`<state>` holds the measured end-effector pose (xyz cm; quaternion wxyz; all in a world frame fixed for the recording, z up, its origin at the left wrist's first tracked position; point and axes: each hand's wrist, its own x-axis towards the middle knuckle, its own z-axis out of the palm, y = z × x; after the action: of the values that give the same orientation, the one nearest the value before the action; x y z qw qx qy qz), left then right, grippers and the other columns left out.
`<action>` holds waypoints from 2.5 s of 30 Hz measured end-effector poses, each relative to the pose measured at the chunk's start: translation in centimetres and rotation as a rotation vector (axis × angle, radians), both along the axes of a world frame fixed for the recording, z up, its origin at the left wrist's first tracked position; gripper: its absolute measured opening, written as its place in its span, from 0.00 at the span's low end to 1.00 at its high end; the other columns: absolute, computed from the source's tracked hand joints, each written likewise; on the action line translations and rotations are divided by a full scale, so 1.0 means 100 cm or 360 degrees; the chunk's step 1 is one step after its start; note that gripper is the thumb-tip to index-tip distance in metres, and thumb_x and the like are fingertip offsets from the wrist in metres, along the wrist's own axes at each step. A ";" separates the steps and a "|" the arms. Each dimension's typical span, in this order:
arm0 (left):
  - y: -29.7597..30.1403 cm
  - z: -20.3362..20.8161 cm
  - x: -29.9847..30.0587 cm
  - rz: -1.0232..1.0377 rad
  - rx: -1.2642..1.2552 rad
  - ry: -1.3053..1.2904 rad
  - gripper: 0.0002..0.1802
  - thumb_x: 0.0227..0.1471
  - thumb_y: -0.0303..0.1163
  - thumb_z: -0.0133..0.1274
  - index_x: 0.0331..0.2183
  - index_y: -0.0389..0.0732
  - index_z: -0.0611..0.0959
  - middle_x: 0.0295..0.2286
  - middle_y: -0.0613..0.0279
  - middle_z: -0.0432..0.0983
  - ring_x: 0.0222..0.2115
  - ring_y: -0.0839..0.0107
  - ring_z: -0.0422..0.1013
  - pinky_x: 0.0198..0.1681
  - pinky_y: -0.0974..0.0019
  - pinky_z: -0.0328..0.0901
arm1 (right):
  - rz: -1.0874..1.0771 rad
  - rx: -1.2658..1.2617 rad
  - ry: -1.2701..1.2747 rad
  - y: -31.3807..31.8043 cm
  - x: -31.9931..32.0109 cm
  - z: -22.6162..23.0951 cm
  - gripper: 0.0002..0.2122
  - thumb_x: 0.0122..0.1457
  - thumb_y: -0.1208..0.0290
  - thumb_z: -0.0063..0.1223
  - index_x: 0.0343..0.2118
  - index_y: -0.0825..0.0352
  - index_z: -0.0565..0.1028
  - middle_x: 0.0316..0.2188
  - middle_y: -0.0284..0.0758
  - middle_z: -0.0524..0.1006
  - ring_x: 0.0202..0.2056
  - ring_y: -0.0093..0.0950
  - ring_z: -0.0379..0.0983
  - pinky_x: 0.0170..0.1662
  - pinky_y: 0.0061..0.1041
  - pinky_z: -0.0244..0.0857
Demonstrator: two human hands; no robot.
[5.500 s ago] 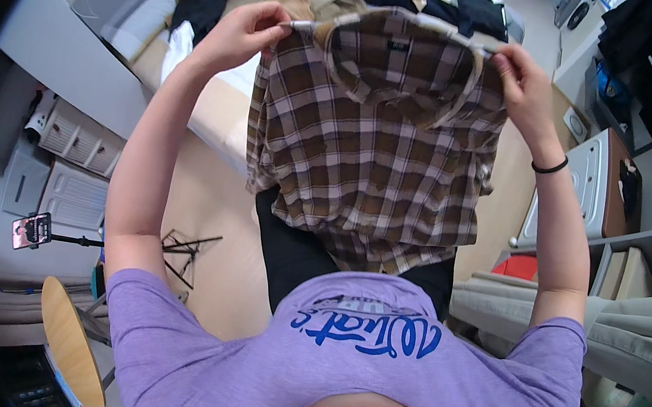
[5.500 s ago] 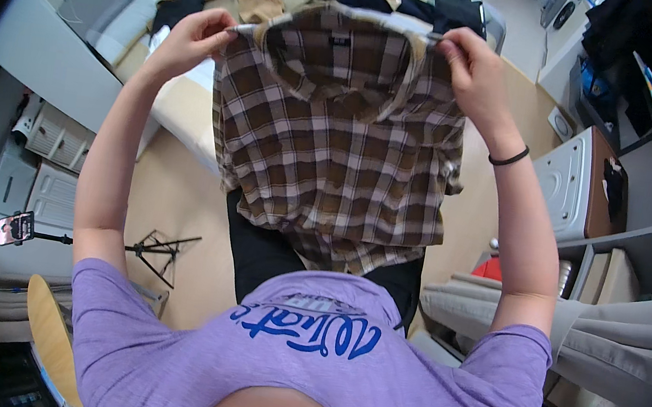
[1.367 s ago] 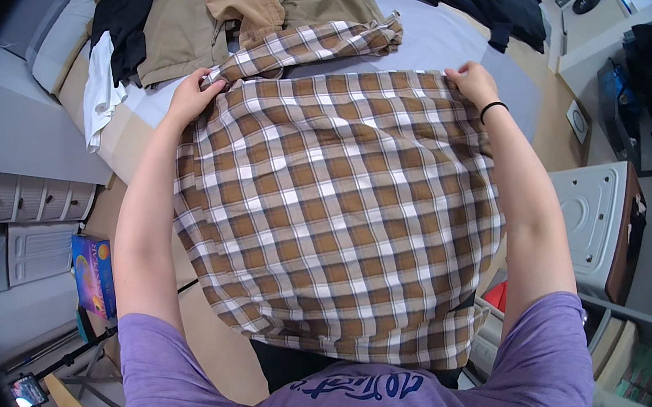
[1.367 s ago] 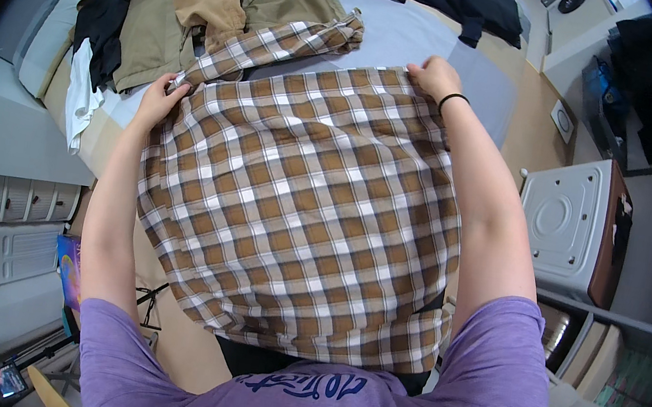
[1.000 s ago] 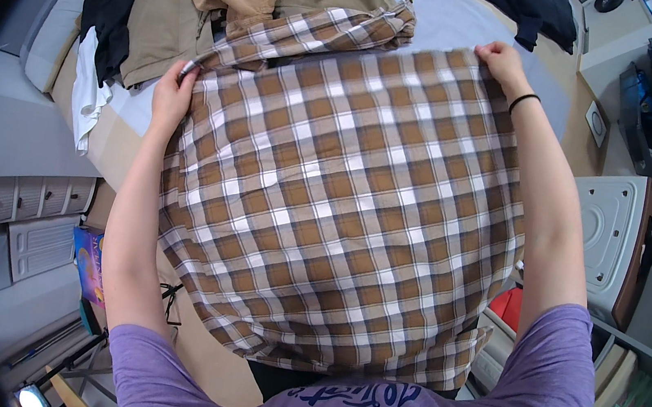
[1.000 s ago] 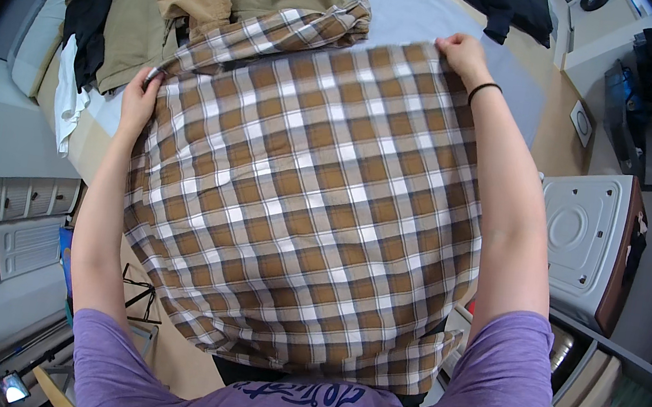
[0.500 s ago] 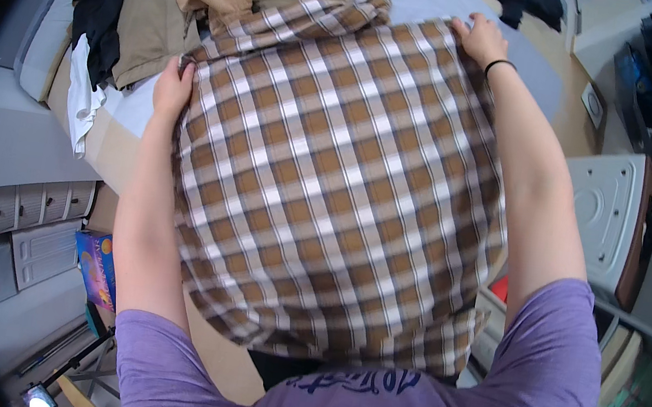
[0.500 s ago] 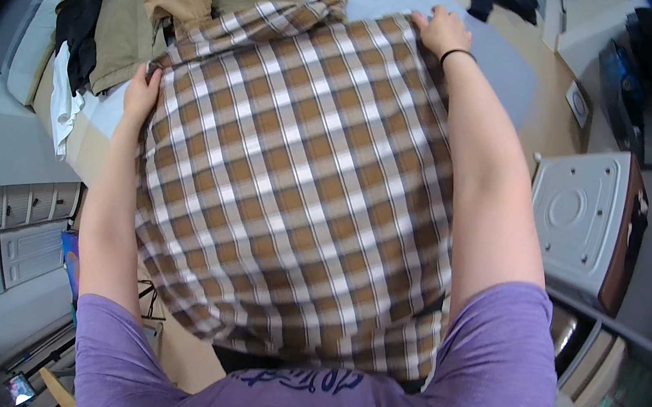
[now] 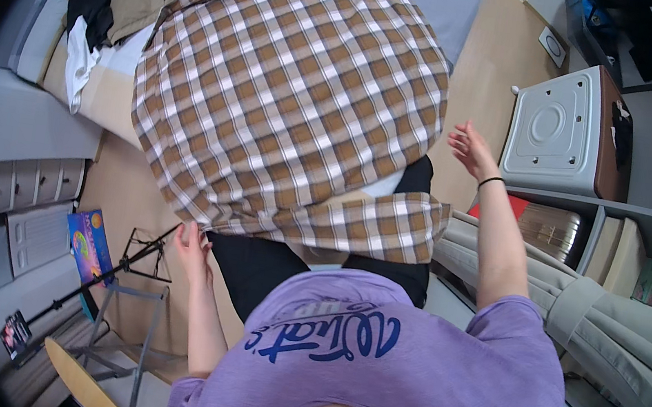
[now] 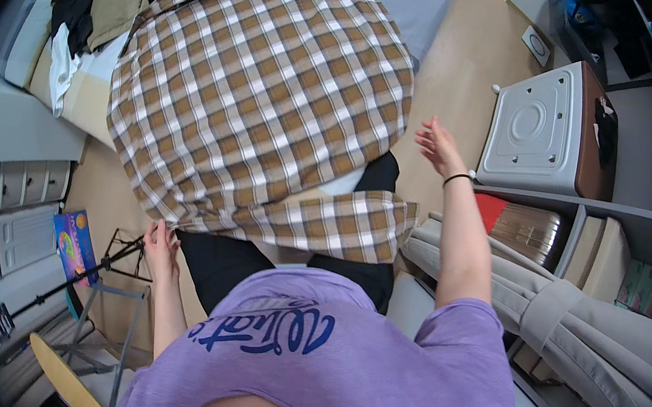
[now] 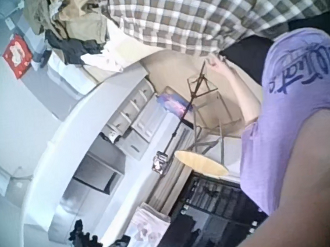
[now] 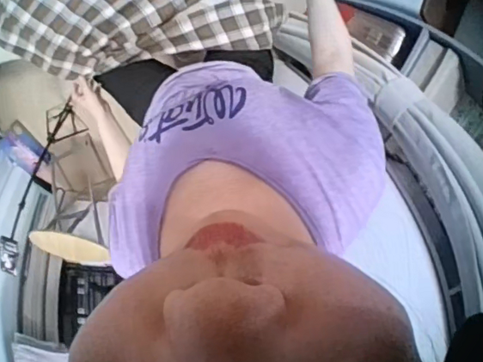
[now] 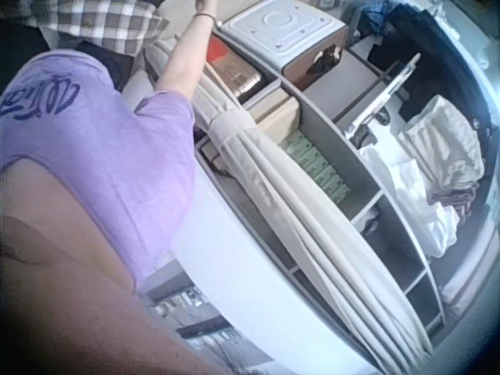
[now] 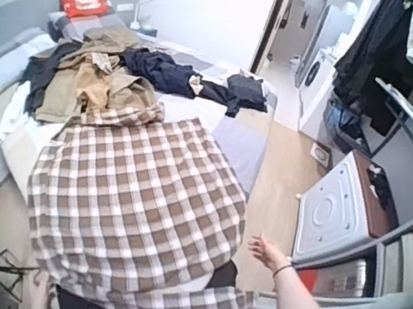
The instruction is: The person folds a black long-sleeved shirt and a brown plaid shirt on a bed. They smooth each garment, fold sleeves and sides, then fold the body into a compact rectangle before placing it aside.
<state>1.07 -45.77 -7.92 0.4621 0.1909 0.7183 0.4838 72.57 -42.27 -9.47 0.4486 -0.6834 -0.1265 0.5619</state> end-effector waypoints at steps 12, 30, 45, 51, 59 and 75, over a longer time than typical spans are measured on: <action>0.019 0.015 0.028 -0.0234 -0.0014 -0.0708 0.09 0.60 0.38 0.63 0.36 0.45 0.80 0.33 0.66 0.79 0.37 0.72 0.77 0.35 0.67 0.73 | -0.0178 0.0296 0.0729 0.031 -0.045 -0.014 0.14 0.60 0.55 0.67 0.43 0.55 0.79 0.40 0.26 0.82 0.39 0.25 0.78 0.39 0.23 0.70; 0.009 0.038 0.042 0.0197 0.0229 -0.1210 0.23 0.66 0.36 0.41 0.57 0.34 0.72 0.56 0.50 0.73 0.58 0.54 0.70 0.62 0.48 0.66 | 0.0029 0.0344 0.0073 -0.016 -0.017 0.058 0.09 0.59 0.73 0.67 0.32 0.58 0.74 0.27 0.26 0.79 0.28 0.21 0.77 0.31 0.19 0.70; -0.034 0.030 0.070 -0.0051 0.0232 -0.1202 0.29 0.52 0.15 0.41 0.56 0.36 0.72 0.52 0.50 0.74 0.55 0.54 0.71 0.58 0.48 0.68 | -0.0120 0.0404 0.0889 -0.036 -0.013 0.050 0.13 0.63 0.67 0.62 0.47 0.65 0.76 0.48 0.40 0.78 0.51 0.41 0.78 0.49 0.35 0.76; -0.024 0.062 0.079 -0.0129 0.0101 -0.1637 0.26 0.63 0.37 0.52 0.60 0.42 0.73 0.58 0.55 0.72 0.58 0.58 0.70 0.61 0.48 0.65 | 0.0219 0.0223 0.0403 -0.020 -0.026 0.051 0.09 0.61 0.73 0.65 0.38 0.60 0.74 0.35 0.31 0.81 0.37 0.30 0.81 0.32 0.22 0.74; -0.027 0.051 0.052 -0.0439 -0.0015 -0.0694 0.22 0.59 0.27 0.54 0.55 0.38 0.76 0.50 0.58 0.78 0.49 0.61 0.76 0.52 0.53 0.73 | 0.0024 0.0085 0.0200 -0.016 -0.017 0.031 0.23 0.60 0.80 0.63 0.55 0.58 0.66 0.35 0.32 0.80 0.30 0.27 0.77 0.32 0.24 0.72; 0.098 0.083 0.027 -0.0608 0.0707 -0.0740 0.30 0.47 0.10 0.44 0.54 0.36 0.77 0.49 0.59 0.77 0.51 0.62 0.74 0.55 0.60 0.69 | 0.0068 0.0721 0.0493 0.072 0.000 0.096 0.15 0.67 0.74 0.54 0.56 0.65 0.75 0.41 0.31 0.81 0.38 0.24 0.79 0.39 0.22 0.77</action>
<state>3.75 -35.96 0.43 0.6422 0.3019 0.4232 0.5633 72.57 -35.03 0.18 0.5921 -0.4688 -0.1931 0.6264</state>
